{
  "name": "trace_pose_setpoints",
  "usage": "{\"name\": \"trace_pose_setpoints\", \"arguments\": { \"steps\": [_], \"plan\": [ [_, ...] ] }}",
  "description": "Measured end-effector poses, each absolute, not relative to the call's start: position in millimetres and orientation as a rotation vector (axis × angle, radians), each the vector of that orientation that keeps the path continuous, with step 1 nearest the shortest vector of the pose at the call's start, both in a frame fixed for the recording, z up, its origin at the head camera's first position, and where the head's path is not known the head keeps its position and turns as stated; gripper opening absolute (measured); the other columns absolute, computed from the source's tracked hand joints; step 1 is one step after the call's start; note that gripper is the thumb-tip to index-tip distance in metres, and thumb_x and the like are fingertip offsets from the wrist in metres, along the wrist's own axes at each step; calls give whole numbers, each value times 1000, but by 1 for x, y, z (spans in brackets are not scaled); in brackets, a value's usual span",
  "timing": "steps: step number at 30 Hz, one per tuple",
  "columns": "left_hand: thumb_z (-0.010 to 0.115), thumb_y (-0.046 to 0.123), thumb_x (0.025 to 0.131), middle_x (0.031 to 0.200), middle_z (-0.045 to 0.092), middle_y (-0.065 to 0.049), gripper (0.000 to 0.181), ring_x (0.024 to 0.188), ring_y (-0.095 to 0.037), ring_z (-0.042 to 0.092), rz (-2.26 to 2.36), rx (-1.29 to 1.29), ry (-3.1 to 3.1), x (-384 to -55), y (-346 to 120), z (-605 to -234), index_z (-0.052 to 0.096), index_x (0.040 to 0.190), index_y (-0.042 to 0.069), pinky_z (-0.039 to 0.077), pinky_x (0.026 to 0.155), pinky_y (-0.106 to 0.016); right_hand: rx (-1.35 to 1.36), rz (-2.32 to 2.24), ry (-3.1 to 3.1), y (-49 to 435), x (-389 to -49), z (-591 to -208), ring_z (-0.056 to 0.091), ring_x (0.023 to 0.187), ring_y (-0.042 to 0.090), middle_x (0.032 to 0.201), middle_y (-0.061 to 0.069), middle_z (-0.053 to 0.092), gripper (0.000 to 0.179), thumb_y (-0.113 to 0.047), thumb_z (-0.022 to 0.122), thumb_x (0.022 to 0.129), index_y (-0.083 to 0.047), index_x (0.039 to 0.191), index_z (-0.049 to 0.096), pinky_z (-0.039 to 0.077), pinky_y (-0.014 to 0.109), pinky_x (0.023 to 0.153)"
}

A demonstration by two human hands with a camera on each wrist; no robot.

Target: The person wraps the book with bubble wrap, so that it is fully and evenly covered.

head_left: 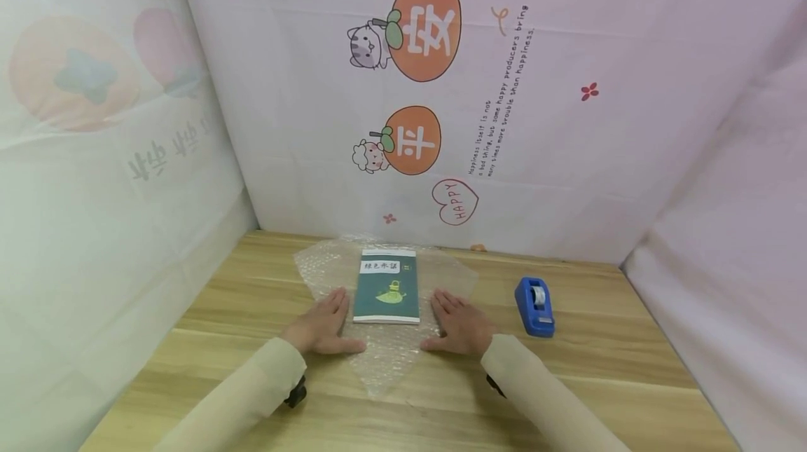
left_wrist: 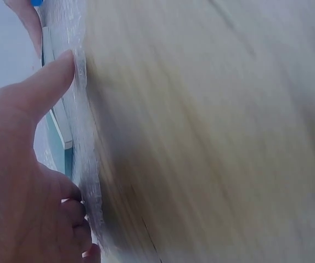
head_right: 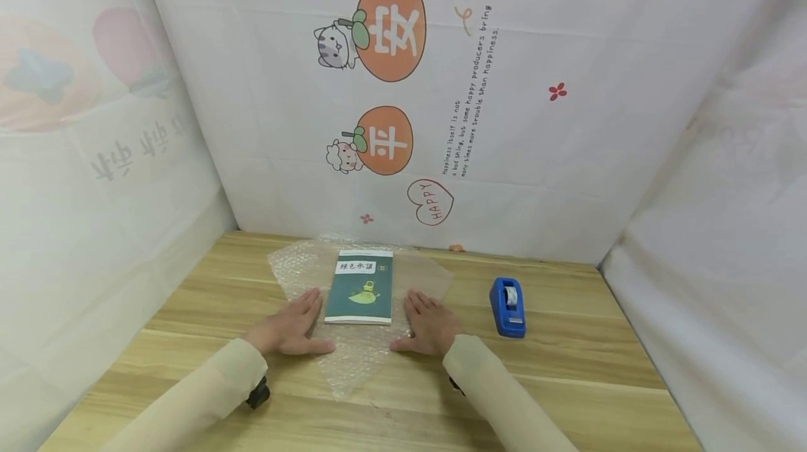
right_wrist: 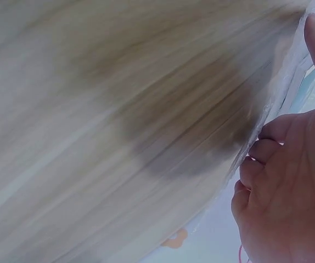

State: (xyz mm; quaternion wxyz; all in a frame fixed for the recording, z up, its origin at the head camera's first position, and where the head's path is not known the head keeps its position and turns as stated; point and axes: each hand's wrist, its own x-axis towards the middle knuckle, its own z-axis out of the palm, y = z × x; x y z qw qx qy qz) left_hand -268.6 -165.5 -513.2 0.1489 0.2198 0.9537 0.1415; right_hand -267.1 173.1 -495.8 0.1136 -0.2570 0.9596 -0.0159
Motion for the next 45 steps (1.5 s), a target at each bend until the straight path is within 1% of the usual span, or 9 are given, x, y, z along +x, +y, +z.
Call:
{"name": "trace_pose_setpoints", "arguments": {
  "steps": [7,11,15,17,20,26,34,38,45],
  "plan": [
    [52,90,86,176,8,-27,131,165,-42,10,406,688,2764,-272,-154,-523,18,165,-8,16,135,-58,-728,-58,2811,189,-263,-499,23,164,35,175,20,25,108,-77,55,95,1,165,29,26,49,134],
    [51,89,87,176,8,-27,129,165,-42,9,394,682,2754,-266,-145,-515,16,166,-7,15,135,-58,-714,-77,2810,196,-261,-499,23,164,36,175,20,24,108,-76,55,95,1,165,28,25,51,134],
    [54,85,89,177,8,-25,125,166,-40,10,377,673,2763,-264,-137,-514,17,166,-6,16,136,-56,-718,-100,2806,203,-259,-498,23,164,38,174,22,25,107,-74,57,96,2,165,29,25,53,134],
    [57,83,89,176,11,-25,124,166,-40,12,394,671,2764,-263,-133,-512,20,165,-7,18,135,-56,-720,-102,2807,207,-258,-497,23,164,38,174,23,25,106,-73,57,96,3,165,29,25,54,134],
    [56,84,89,176,12,-27,125,165,-43,14,386,691,2779,-263,-127,-515,21,164,-9,20,134,-59,-724,-122,2814,214,-256,-496,25,163,40,173,24,26,107,-73,57,96,4,164,29,26,55,133],
    [58,80,90,176,13,-25,121,166,-39,14,363,685,2761,-260,-115,-506,21,164,-8,21,135,-55,-712,-128,2819,225,-252,-494,25,162,41,173,24,27,108,-74,57,96,5,164,29,27,55,133],
    [50,88,89,177,6,-22,126,166,-37,9,332,709,2771,-267,-104,-523,15,166,-5,17,136,-53,-706,-102,2817,236,-249,-492,25,162,41,174,24,26,108,-75,56,96,4,164,29,28,56,132],
    [47,89,89,177,10,-25,127,166,-39,12,339,707,2775,-265,-100,-518,17,166,-7,19,135,-53,-727,-93,2828,241,-248,-492,27,161,43,173,25,27,107,-75,55,96,5,164,29,29,57,131],
    [59,76,93,177,13,-24,117,166,-37,15,280,666,2771,-253,-93,-497,21,165,-7,22,135,-51,-674,-196,2821,250,-243,-484,24,162,44,174,25,23,107,-72,57,97,4,165,26,27,58,132]
  ]
}}
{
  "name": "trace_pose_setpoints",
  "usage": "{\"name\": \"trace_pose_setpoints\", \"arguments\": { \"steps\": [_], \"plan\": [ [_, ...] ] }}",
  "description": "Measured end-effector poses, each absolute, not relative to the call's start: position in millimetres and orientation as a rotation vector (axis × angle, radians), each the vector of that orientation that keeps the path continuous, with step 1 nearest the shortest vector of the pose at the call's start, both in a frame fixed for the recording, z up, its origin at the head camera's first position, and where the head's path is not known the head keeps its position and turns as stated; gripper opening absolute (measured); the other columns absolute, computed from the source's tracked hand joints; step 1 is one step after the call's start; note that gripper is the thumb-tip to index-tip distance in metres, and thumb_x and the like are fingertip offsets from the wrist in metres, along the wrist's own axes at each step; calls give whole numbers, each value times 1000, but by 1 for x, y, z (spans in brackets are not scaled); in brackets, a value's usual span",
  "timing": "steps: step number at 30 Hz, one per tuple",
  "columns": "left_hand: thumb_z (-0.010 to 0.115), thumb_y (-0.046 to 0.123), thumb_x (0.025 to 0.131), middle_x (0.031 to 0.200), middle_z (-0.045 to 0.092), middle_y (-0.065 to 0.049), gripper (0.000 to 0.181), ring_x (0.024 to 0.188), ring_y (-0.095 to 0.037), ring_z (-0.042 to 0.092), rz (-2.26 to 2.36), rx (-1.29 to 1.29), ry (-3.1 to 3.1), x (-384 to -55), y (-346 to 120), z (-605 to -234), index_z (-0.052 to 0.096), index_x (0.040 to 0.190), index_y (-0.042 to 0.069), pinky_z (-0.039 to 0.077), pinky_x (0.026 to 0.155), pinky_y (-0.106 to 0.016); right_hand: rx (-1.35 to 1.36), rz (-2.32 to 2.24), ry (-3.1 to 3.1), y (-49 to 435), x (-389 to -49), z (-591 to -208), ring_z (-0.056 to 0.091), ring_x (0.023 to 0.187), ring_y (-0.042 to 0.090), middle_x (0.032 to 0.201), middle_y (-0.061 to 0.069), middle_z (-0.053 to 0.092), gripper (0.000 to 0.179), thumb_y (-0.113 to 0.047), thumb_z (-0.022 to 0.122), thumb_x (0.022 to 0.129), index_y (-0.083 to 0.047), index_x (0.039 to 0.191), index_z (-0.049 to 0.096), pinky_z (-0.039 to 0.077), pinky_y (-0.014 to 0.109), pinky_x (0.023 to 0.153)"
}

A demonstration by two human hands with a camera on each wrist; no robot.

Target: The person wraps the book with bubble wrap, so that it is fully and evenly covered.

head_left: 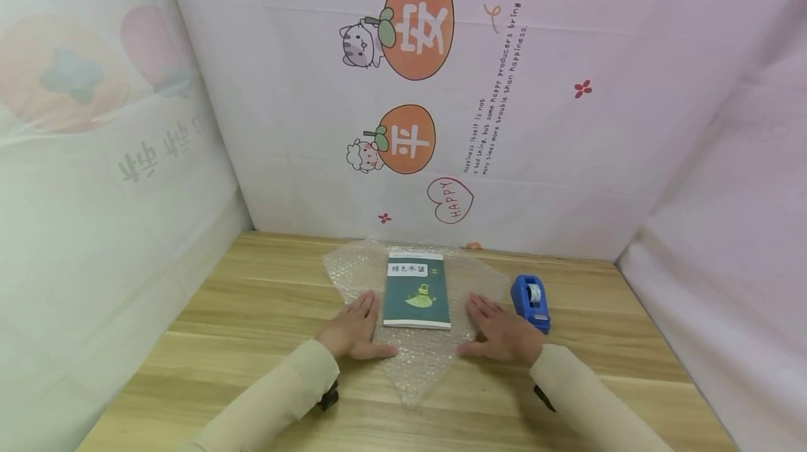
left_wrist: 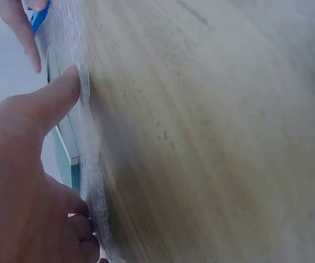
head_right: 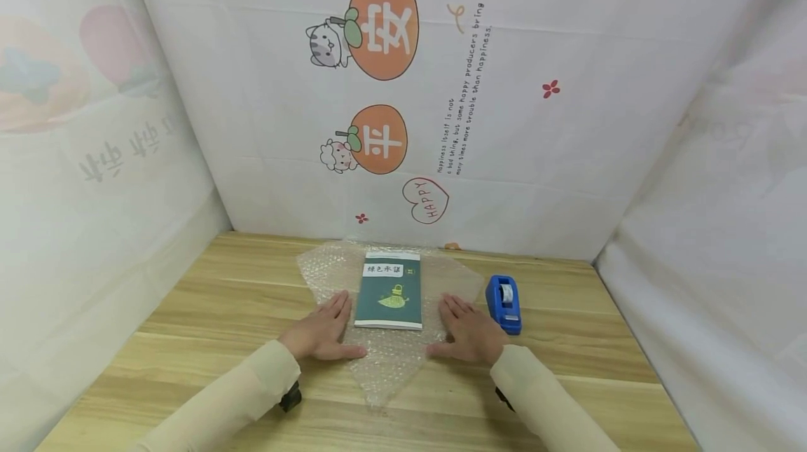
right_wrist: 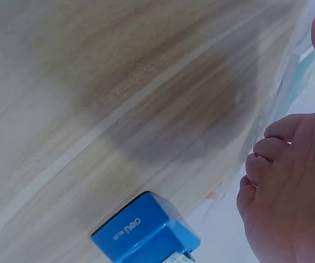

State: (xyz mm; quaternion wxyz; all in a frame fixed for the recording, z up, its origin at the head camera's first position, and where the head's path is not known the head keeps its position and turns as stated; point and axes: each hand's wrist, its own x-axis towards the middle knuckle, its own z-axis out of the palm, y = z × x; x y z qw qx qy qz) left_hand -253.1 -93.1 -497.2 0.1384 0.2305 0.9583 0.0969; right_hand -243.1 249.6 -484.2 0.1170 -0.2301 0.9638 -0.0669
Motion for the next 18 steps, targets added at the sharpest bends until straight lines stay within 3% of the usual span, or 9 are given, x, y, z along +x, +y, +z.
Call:
{"name": "trace_pose_setpoints", "arguments": {
  "steps": [10,18],
  "plan": [
    [60,75,93,176,16,-25,116,165,-37,17,272,676,2780,-253,-93,-498,23,164,-8,25,134,-51,-559,-632,2793,264,-230,-468,14,162,50,175,29,12,86,-53,45,111,8,165,16,17,66,131],
    [60,76,92,176,16,-25,116,165,-37,17,263,683,2781,-254,-93,-499,24,164,-8,26,134,-51,-361,-1005,2737,271,-222,-456,20,160,50,171,29,22,74,-48,26,116,8,164,22,21,64,130]
  ]
}}
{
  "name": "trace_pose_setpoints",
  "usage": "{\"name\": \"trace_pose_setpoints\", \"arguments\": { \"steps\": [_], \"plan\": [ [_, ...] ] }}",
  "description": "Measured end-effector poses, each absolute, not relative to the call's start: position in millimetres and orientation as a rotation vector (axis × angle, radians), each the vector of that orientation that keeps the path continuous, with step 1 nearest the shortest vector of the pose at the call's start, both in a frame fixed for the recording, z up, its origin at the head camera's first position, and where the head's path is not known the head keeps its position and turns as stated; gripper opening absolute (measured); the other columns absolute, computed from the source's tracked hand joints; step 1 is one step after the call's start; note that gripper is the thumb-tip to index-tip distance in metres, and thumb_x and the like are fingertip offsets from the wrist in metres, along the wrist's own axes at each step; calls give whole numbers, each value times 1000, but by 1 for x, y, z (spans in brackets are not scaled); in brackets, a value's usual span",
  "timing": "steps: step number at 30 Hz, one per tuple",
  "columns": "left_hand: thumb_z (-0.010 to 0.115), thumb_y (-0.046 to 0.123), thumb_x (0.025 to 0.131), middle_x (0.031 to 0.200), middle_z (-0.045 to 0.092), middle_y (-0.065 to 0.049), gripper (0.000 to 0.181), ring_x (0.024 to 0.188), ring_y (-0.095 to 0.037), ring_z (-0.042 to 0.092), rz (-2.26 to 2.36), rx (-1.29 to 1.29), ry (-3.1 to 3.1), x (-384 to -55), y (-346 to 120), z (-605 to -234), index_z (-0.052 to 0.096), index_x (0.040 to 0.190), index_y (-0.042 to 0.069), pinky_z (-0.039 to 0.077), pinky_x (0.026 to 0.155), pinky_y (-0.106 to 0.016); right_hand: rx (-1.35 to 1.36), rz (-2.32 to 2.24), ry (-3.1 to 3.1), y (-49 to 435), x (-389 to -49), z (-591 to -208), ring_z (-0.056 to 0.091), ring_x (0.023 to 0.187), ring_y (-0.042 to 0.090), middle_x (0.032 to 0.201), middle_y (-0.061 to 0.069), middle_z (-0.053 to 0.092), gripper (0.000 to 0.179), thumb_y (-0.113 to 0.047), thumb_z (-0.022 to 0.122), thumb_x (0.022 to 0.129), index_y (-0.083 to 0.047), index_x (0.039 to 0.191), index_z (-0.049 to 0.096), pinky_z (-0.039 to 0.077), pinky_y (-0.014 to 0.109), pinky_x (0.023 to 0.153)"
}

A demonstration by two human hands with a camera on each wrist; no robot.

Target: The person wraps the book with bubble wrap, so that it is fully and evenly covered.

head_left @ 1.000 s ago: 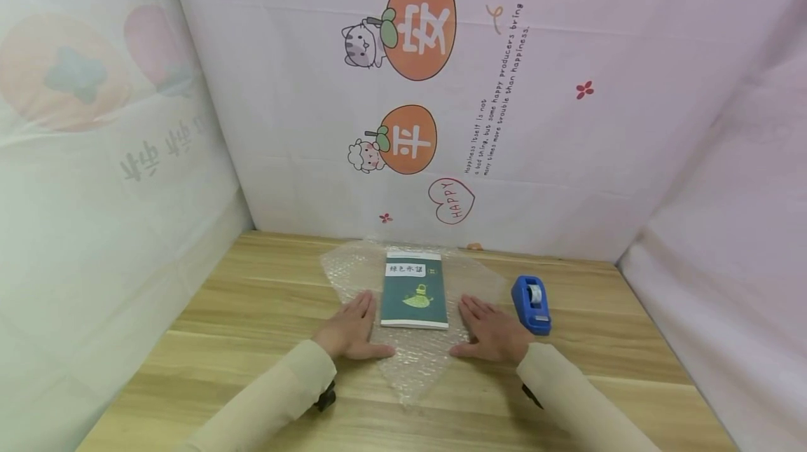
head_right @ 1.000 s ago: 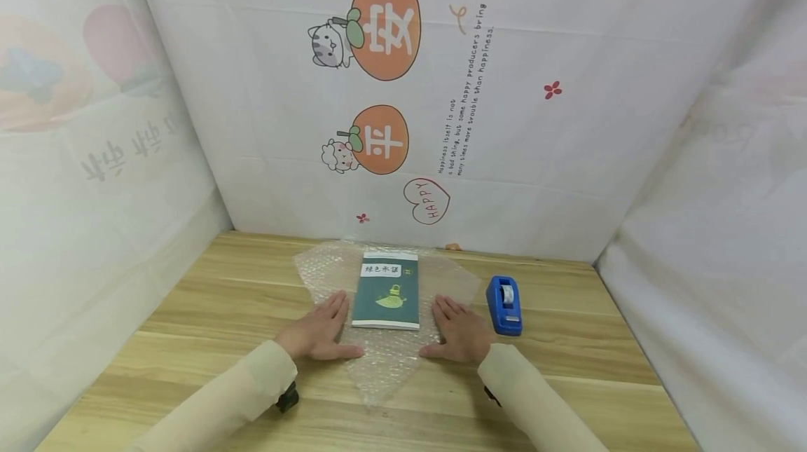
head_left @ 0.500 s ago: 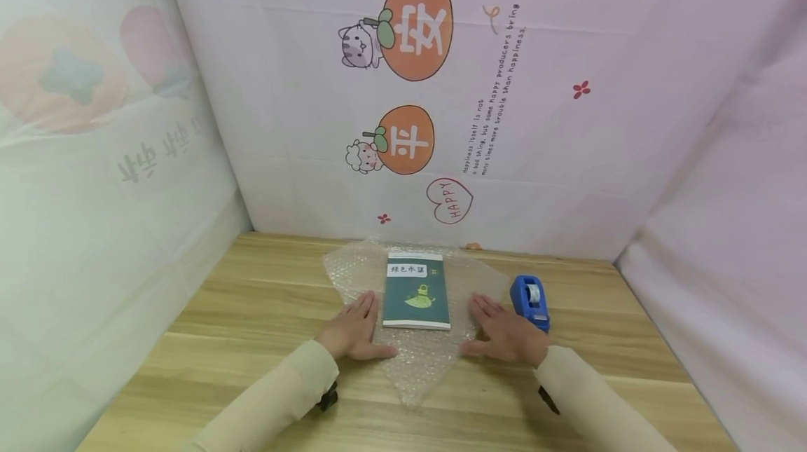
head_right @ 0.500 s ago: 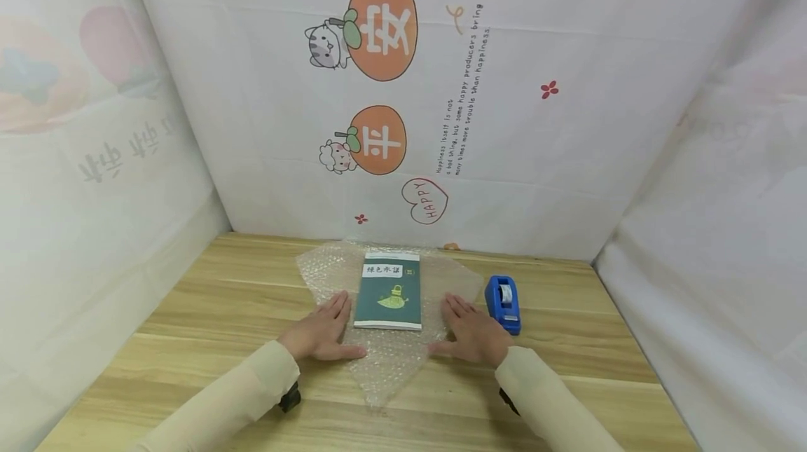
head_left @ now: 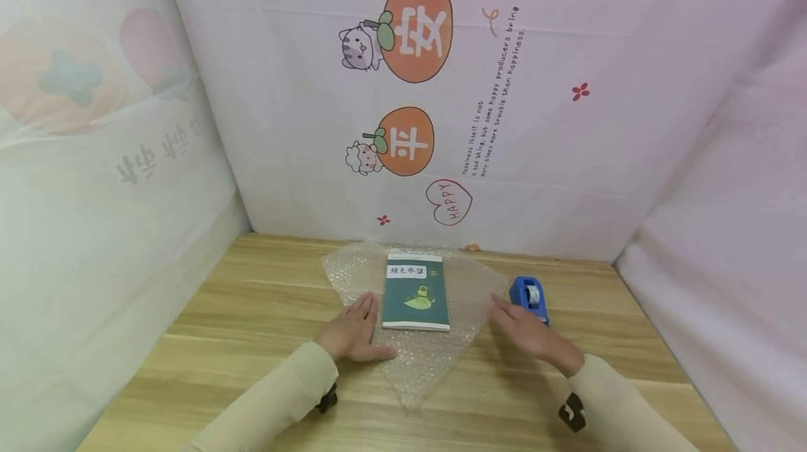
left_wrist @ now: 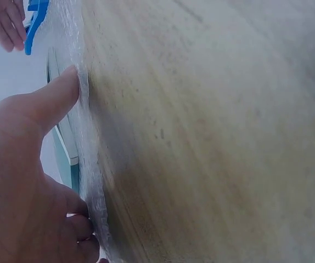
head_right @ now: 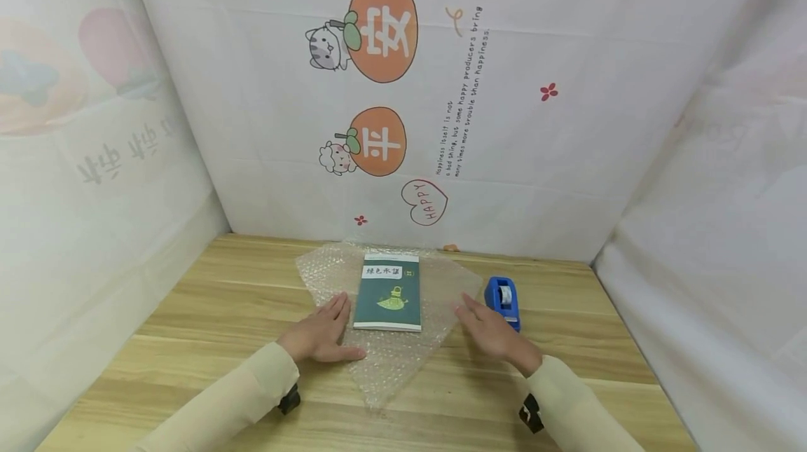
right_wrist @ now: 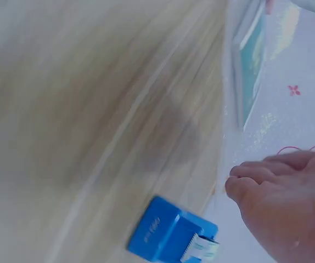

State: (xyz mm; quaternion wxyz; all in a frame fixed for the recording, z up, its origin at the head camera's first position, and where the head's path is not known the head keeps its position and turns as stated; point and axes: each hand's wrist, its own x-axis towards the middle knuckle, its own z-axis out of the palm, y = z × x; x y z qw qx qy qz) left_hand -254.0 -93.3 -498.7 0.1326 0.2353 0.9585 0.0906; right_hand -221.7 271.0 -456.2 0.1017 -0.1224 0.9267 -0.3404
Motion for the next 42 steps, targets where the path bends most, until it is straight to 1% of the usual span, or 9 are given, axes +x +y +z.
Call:
{"name": "trace_pose_setpoints", "arguments": {
  "steps": [4,8,11,16,21,26,30,37,42],
  "plan": [
    [60,76,92,176,16,-24,116,166,-37,17,260,682,2781,-255,-93,-499,24,164,-7,26,134,-51,-262,-1204,2666,272,-220,-452,23,158,50,168,33,26,73,-44,20,117,15,160,25,22,62,130],
    [60,77,92,176,16,-23,116,166,-36,17,261,680,2780,-256,-94,-500,24,164,-7,25,134,-50,-97,-1497,2481,275,-220,-453,25,157,49,168,36,23,80,-50,17,116,16,162,14,24,60,130],
    [60,76,92,176,16,-23,116,166,-36,17,264,679,2780,-256,-94,-501,24,164,-7,26,134,-50,28,-1695,2317,277,-221,-455,23,158,50,169,38,19,86,-55,14,114,15,163,5,21,59,132],
    [61,76,92,176,17,-23,116,166,-36,17,281,678,2779,-253,-95,-500,25,164,-7,26,134,-51,180,-1935,2101,278,-222,-464,21,159,50,169,39,16,87,-55,11,114,18,162,3,20,54,133],
    [62,75,92,176,18,-24,115,165,-36,18,280,680,2788,-252,-94,-498,26,164,-7,26,134,-50,202,-2075,1945,277,-227,-474,16,160,52,168,43,10,86,-52,9,114,20,160,-2,16,54,134],
    [62,75,92,176,18,-24,115,165,-36,19,270,683,2792,-253,-94,-496,26,164,-7,26,134,-50,245,-2154,1865,277,-234,-482,15,160,52,168,44,8,83,-49,8,114,21,159,-3,16,54,134],
    [62,74,92,176,18,-23,114,165,-36,18,271,681,2782,-253,-94,-496,26,164,-7,26,134,-50,279,-2221,1770,276,-239,-486,10,162,50,169,42,2,80,-47,6,114,18,160,-6,14,51,135],
    [57,82,90,175,18,-26,120,164,-40,20,304,713,2802,-258,-96,-504,27,163,-9,26,133,-54,318,-2363,1606,268,-251,-493,0,164,46,171,36,-9,77,-45,3,113,13,161,-14,8,48,137],
    [61,76,91,175,19,-25,117,164,-39,20,292,709,2795,-258,-95,-503,27,163,-8,26,133,-53,318,-2452,1496,262,-257,-500,-1,165,42,173,33,-11,75,-44,0,113,10,162,-17,4,45,137]
  ]
}}
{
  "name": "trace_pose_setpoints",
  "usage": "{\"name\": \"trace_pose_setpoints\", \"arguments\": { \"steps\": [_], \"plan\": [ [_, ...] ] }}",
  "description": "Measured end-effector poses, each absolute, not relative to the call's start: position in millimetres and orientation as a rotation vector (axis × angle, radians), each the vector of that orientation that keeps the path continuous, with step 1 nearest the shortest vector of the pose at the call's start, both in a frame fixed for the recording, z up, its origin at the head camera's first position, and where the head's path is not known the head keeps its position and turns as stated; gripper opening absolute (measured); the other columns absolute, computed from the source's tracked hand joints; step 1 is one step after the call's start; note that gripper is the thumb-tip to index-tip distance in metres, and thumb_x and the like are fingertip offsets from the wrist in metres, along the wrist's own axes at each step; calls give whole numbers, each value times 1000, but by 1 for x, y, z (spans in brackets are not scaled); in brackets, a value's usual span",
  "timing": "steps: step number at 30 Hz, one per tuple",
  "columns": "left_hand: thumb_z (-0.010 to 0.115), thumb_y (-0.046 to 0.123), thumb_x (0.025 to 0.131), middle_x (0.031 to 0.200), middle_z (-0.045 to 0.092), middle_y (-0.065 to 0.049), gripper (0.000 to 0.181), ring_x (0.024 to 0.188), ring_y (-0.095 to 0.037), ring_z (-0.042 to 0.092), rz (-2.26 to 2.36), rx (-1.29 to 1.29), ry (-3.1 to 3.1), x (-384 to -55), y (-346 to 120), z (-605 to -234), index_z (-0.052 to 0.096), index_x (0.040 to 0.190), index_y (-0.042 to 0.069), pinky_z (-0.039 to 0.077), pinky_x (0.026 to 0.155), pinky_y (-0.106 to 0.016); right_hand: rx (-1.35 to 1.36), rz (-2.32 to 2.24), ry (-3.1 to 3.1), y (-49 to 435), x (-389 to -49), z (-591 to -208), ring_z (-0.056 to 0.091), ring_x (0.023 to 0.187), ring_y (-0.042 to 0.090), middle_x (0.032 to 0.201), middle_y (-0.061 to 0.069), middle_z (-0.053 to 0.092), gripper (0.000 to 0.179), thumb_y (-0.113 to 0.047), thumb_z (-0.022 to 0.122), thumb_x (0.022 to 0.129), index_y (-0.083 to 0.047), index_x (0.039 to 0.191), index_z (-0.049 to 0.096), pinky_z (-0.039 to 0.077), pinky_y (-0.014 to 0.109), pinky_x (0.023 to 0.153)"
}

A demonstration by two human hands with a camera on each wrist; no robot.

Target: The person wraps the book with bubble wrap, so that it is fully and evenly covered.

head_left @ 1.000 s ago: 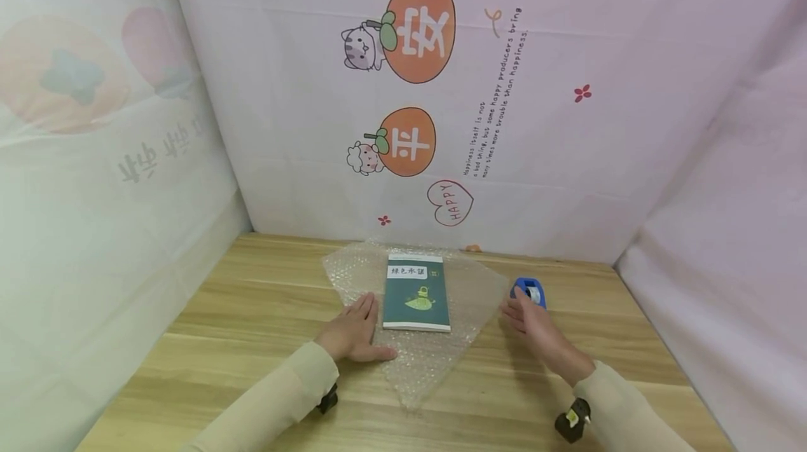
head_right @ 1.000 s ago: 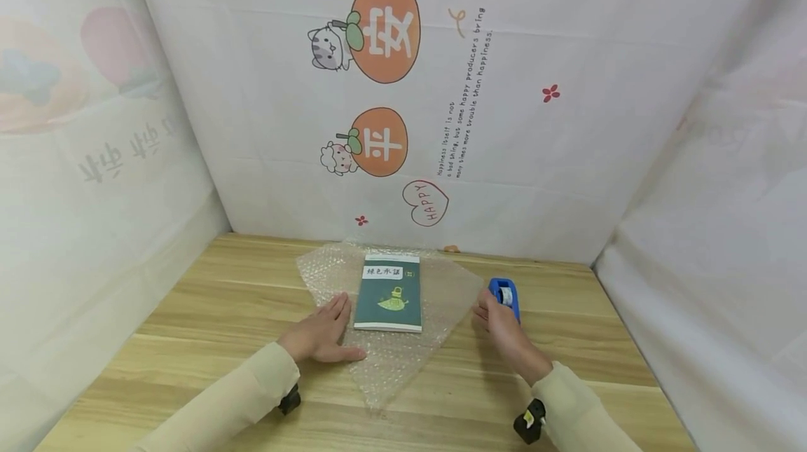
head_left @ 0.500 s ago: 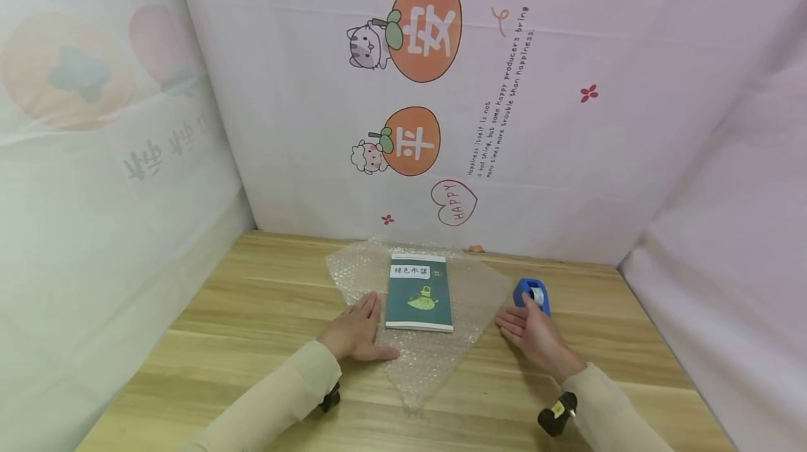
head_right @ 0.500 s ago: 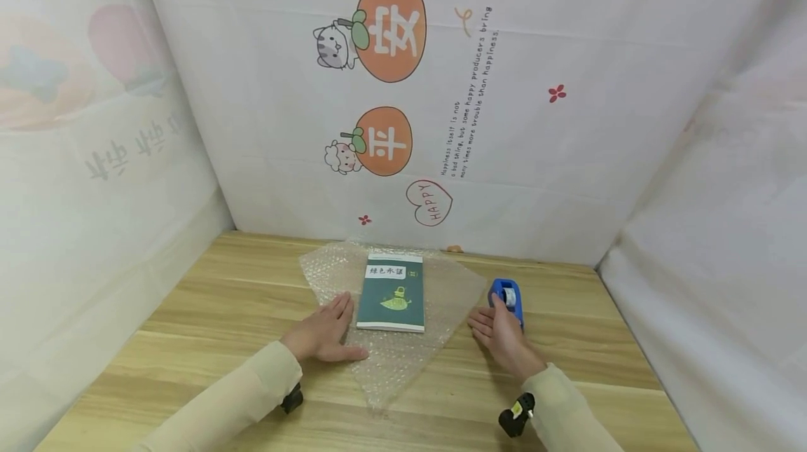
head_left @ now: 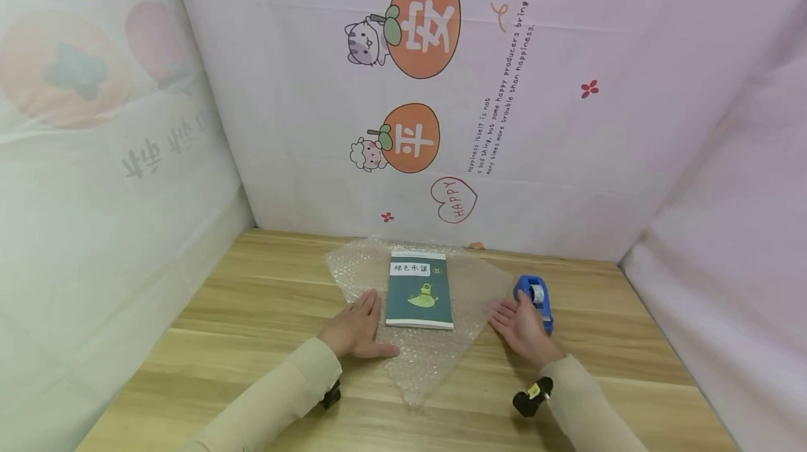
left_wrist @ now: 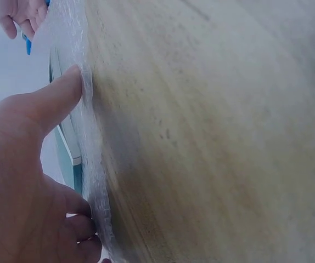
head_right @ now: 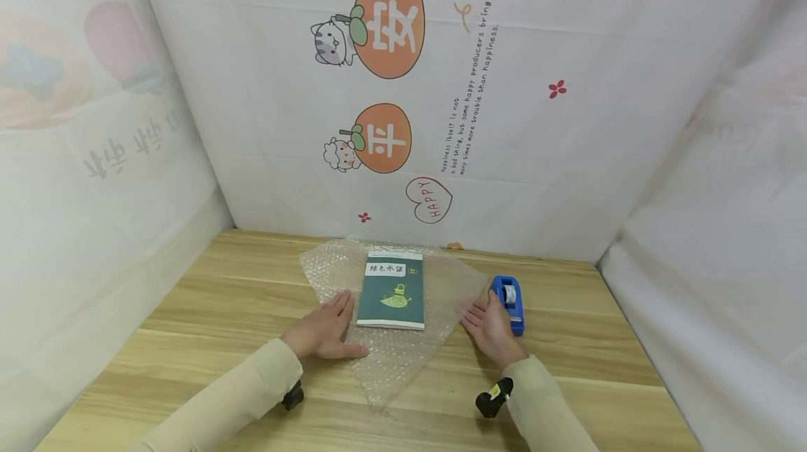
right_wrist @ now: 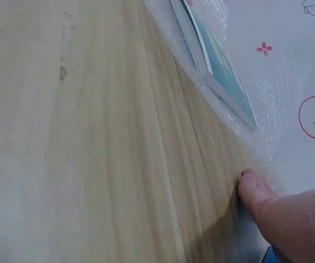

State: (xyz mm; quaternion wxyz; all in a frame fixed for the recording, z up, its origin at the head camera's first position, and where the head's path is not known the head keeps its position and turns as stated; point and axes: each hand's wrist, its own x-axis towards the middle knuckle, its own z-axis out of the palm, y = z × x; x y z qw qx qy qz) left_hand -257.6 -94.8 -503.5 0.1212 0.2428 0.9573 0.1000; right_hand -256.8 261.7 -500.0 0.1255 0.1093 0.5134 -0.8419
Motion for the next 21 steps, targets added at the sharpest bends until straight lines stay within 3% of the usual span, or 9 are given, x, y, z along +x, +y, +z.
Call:
{"name": "trace_pose_setpoints", "arguments": {
  "steps": [5,13,21],
  "plan": [
    [62,73,92,176,18,-24,114,165,-37,18,278,688,2791,-259,-94,-504,25,164,-8,24,134,-51,276,-2493,1411,257,-263,-505,3,166,39,174,32,-5,78,-48,-2,112,10,163,-12,8,43,138],
    [62,71,94,175,18,-25,112,165,-38,19,269,681,2783,-253,-93,-493,26,163,-9,25,134,-51,242,-2521,1328,245,-268,-503,1,166,37,175,28,-7,78,-48,-7,111,9,164,-11,7,42,138],
    [63,72,93,176,18,-24,113,165,-37,19,261,673,2788,-255,-93,-496,25,164,-8,25,134,-49,200,-2530,1368,231,-276,-506,7,166,38,175,29,0,76,-46,-2,113,9,165,-5,12,43,138]
  ]
}}
